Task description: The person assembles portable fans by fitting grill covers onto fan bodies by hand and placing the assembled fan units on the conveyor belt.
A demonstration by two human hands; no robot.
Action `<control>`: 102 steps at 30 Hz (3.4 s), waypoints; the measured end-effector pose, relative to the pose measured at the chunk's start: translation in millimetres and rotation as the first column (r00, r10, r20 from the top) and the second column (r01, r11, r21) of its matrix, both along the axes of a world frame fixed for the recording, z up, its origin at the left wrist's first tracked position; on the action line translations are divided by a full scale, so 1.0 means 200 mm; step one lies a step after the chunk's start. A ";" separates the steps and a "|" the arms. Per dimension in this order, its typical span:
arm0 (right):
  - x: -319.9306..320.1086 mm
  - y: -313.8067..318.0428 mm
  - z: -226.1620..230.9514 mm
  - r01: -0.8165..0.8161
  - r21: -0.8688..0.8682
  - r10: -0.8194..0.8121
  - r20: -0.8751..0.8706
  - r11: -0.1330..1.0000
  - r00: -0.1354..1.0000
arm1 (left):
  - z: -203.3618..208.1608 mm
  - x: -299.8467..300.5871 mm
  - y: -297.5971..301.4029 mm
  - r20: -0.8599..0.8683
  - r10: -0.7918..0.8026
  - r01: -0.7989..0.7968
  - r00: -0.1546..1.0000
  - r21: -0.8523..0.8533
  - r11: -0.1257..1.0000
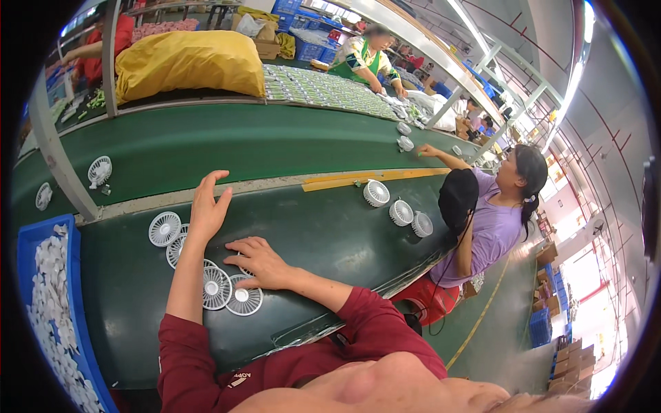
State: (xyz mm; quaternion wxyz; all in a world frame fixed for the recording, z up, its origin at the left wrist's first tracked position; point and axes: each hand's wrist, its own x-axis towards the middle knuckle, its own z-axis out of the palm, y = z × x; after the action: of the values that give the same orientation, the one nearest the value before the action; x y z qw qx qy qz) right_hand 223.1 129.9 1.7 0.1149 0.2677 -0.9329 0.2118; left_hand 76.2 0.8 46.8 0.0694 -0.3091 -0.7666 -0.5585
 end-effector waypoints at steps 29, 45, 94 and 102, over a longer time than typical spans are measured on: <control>-0.03 0.38 0.00 0.329 -0.043 -0.329 0.004 0.943 0.944 | -0.10 -0.23 -0.14 -0.131 0.109 -0.088 0.985 0.154 0.984; -0.34 0.31 -0.16 0.479 -0.045 -0.476 -0.229 0.877 0.849 | -0.16 -0.76 -0.47 -0.296 0.537 -0.592 0.790 -0.139 0.794; -0.31 -0.01 0.16 0.121 -0.368 -0.239 -0.296 0.922 0.925 | -0.07 0.16 0.04 0.591 -0.635 -0.215 0.497 0.793 0.570; -0.31 -0.10 0.15 0.008 -0.906 0.029 0.023 0.423 0.999 | -0.11 0.30 0.14 0.054 0.076 -0.093 0.996 0.510 0.855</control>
State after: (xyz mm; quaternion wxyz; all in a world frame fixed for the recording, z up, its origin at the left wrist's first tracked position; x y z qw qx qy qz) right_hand 160.6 110.3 31.5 0.2231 0.1663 -0.6733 0.6850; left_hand 136.9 28.7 25.0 0.1615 -0.2367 -0.6045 -0.7433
